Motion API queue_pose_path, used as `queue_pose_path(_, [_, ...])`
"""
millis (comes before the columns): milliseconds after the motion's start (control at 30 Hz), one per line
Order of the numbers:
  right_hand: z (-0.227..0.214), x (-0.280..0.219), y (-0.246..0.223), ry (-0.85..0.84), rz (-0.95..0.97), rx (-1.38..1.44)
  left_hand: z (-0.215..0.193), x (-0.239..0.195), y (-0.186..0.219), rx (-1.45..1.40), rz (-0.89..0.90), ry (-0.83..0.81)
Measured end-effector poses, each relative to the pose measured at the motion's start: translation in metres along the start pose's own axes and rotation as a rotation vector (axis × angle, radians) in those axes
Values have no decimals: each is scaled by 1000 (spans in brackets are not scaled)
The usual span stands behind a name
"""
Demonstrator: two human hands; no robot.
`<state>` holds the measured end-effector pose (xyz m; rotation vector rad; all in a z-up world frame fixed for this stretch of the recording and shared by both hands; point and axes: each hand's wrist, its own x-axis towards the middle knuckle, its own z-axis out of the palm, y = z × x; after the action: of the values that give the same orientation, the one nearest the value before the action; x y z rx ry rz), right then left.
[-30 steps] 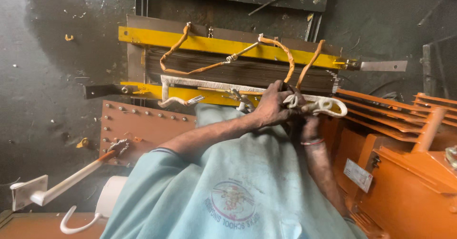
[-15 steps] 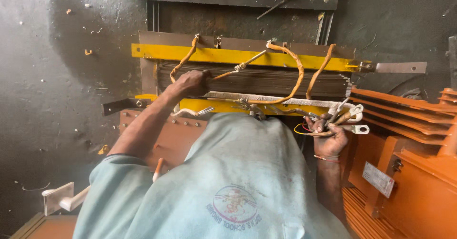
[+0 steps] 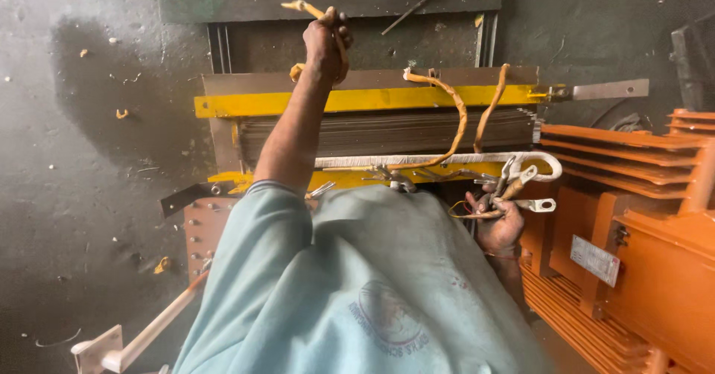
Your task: The person gathers and untangles several cables on the floor, then moves to a large electrical transformer and connects multiple cable lugs to terminal points on the equipment. The person uses both hands to align and secure the connections.
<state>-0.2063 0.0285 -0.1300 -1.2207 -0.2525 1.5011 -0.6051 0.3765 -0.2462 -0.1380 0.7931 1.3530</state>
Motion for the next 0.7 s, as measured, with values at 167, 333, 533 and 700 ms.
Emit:
queue_pose_path(167, [-3, -26, 0, 107, -32, -39, -11, 84, -33, 421, 536, 274])
queue_pose_path(333, [-17, -47, 13, 195, -48, -12, -45, 126, -21, 825, 706, 710])
queue_pose_path(533, [-35, -41, 40, 112, -92, 41, -65, 111, -6, 194, -93, 471])
queue_pose_path(700, [-22, -40, 38, 82, -142, -37, -52, 79, 0, 453, -37, 278])
